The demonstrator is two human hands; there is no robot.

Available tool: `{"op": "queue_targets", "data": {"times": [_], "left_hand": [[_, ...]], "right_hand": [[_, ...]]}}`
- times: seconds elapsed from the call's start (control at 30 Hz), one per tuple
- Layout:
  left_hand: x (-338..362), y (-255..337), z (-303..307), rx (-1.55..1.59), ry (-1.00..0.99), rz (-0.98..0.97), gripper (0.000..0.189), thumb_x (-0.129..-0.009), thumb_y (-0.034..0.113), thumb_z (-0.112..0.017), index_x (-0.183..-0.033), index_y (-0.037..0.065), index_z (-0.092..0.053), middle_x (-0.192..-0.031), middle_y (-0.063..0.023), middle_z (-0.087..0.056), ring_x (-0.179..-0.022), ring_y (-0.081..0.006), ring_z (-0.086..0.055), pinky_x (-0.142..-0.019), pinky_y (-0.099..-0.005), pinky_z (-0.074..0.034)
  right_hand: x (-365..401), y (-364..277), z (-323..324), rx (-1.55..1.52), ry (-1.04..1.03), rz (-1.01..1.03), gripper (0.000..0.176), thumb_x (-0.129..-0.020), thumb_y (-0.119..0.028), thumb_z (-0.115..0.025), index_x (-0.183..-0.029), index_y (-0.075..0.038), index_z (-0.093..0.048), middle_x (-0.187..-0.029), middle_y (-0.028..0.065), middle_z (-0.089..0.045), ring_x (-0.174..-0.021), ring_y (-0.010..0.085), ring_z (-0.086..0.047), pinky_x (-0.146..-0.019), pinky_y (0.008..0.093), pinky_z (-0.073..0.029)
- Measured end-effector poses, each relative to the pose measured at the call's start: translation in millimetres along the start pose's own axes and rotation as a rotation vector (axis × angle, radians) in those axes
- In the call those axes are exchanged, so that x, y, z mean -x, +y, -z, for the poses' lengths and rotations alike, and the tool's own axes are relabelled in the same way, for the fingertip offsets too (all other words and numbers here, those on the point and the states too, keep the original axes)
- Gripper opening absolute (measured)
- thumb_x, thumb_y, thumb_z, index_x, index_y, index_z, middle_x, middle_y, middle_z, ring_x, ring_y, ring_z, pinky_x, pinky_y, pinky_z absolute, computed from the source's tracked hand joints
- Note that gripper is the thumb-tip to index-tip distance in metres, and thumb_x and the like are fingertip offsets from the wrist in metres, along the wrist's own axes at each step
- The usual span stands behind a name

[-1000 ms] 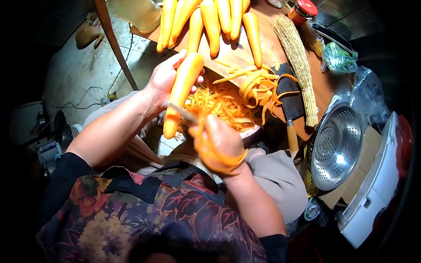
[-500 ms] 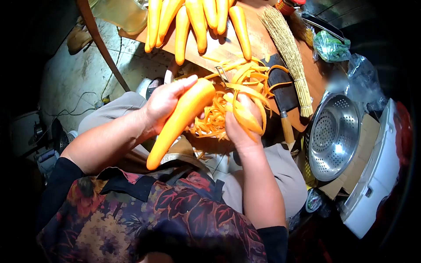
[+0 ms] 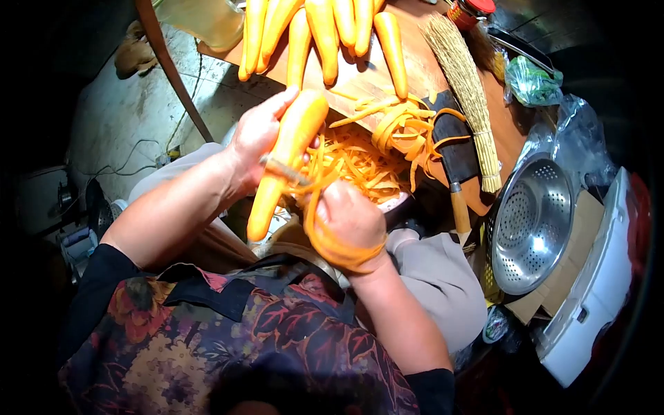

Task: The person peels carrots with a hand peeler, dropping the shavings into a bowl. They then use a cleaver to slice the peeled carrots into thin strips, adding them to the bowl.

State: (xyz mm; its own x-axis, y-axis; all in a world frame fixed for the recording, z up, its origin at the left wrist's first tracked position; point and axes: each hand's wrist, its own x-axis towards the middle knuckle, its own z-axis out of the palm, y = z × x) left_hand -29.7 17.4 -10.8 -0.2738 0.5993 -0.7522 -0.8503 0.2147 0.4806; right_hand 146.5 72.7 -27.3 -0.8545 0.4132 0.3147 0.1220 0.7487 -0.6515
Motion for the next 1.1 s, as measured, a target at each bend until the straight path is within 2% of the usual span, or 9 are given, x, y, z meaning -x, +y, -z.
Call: {"op": "queue_targets", "data": {"times": [0.03,0.07,0.13,0.33,0.4,0.83,0.87,0.93,1.1], "left_hand": [[1,-10,-8,-0.026,0.076,-0.043,0.043,-0.096,0.045,-0.045,-0.106,0.005,-0.057,-0.082,-0.0108,-0.063,-0.063,-0.0217,-0.061,-0.053,-0.0322,-0.052],[6,-17,-17,0.154,-0.016,-0.004,0.045,-0.095,0.047,-0.046,-0.109,0.005,-0.057,-0.085,-0.0112,-0.065,-0.063,-0.0209,-0.062,-0.052,-0.0313,-0.052],[23,-10,-22,0.100,-0.097,0.027,0.045,-0.095,0.047,-0.047,-0.109,0.006,-0.057,-0.088,-0.0109,-0.066,-0.064,-0.0197,-0.063,-0.051,-0.0299,-0.052],[31,-10,-23,0.139,-0.075,0.049,0.045,-0.094,0.048,-0.047,-0.106,0.006,-0.058,-0.083,-0.0098,-0.065,-0.061,-0.0200,-0.062,-0.049,-0.0295,-0.052],[20,-18,0,-0.034,-0.108,0.052,0.045,-0.095,0.048,-0.046,-0.105,0.006,-0.058,-0.081,-0.0101,-0.064,-0.060,-0.0202,-0.062,-0.048,-0.0299,-0.052],[20,-26,10,-0.051,-0.062,0.105,0.042,-0.095,0.043,-0.046,-0.100,0.003,-0.058,-0.073,-0.0116,-0.062,-0.057,-0.0207,-0.062,-0.045,-0.0304,-0.051],[22,-27,10,-0.059,-0.066,0.109,0.042,-0.095,0.043,-0.046,-0.100,0.003,-0.058,-0.073,-0.0116,-0.062,-0.057,-0.0207,-0.062,-0.045,-0.0304,-0.051],[27,-28,12,-0.042,-0.223,0.129,0.047,-0.096,0.046,-0.038,-0.104,0.003,-0.058,-0.086,-0.0114,-0.063,-0.066,-0.0214,-0.063,-0.047,-0.0307,-0.052],[10,-20,9,0.026,-0.116,0.043,0.051,-0.095,0.048,-0.038,-0.111,0.003,-0.057,-0.093,-0.0135,-0.065,-0.071,-0.0241,-0.065,-0.051,-0.0321,-0.054]], "right_hand": [[-5,5,8,-0.014,-0.042,-0.064,0.008,-0.081,-0.009,-0.057,-0.089,-0.006,-0.056,-0.073,0.0103,-0.052,-0.064,0.0309,-0.057,-0.055,0.0386,-0.047],[-1,15,9,-0.031,-0.102,-0.242,0.007,-0.083,-0.009,-0.055,-0.089,-0.005,-0.055,-0.075,0.0116,-0.053,-0.066,0.0320,-0.057,-0.057,0.0390,-0.047],[-9,18,11,0.023,0.015,-0.112,0.005,-0.084,-0.009,-0.054,-0.088,-0.005,-0.054,-0.076,0.0124,-0.053,-0.066,0.0323,-0.057,-0.057,0.0393,-0.046],[-12,12,17,-0.014,-0.081,-0.165,0.007,-0.087,-0.011,-0.053,-0.083,-0.005,-0.054,-0.077,0.0128,-0.056,-0.072,0.0339,-0.059,-0.061,0.0399,-0.047],[-14,19,13,-0.158,-0.023,-0.418,0.011,-0.088,-0.014,-0.053,-0.083,-0.004,-0.053,-0.076,0.0145,-0.058,-0.072,0.0350,-0.059,-0.062,0.0395,-0.047],[-12,27,9,-0.149,-0.114,-0.492,0.013,-0.087,-0.018,-0.056,-0.084,-0.005,-0.054,-0.074,0.0180,-0.061,-0.075,0.0386,-0.061,-0.065,0.0412,-0.048],[-3,50,1,-0.074,-0.102,-0.357,0.009,-0.084,-0.014,-0.057,-0.084,-0.006,-0.055,-0.075,0.0183,-0.062,-0.076,0.0386,-0.062,-0.066,0.0409,-0.049],[5,63,-1,0.054,-0.186,-0.443,0.007,-0.083,-0.011,-0.058,-0.085,-0.005,-0.055,-0.075,0.0183,-0.062,-0.076,0.0381,-0.062,-0.066,0.0402,-0.049],[-3,41,5,-0.107,-0.076,-0.411,0.005,-0.085,-0.007,-0.054,-0.086,-0.002,-0.054,-0.075,0.0184,-0.057,-0.073,0.0381,-0.059,-0.063,0.0405,-0.046]]}}
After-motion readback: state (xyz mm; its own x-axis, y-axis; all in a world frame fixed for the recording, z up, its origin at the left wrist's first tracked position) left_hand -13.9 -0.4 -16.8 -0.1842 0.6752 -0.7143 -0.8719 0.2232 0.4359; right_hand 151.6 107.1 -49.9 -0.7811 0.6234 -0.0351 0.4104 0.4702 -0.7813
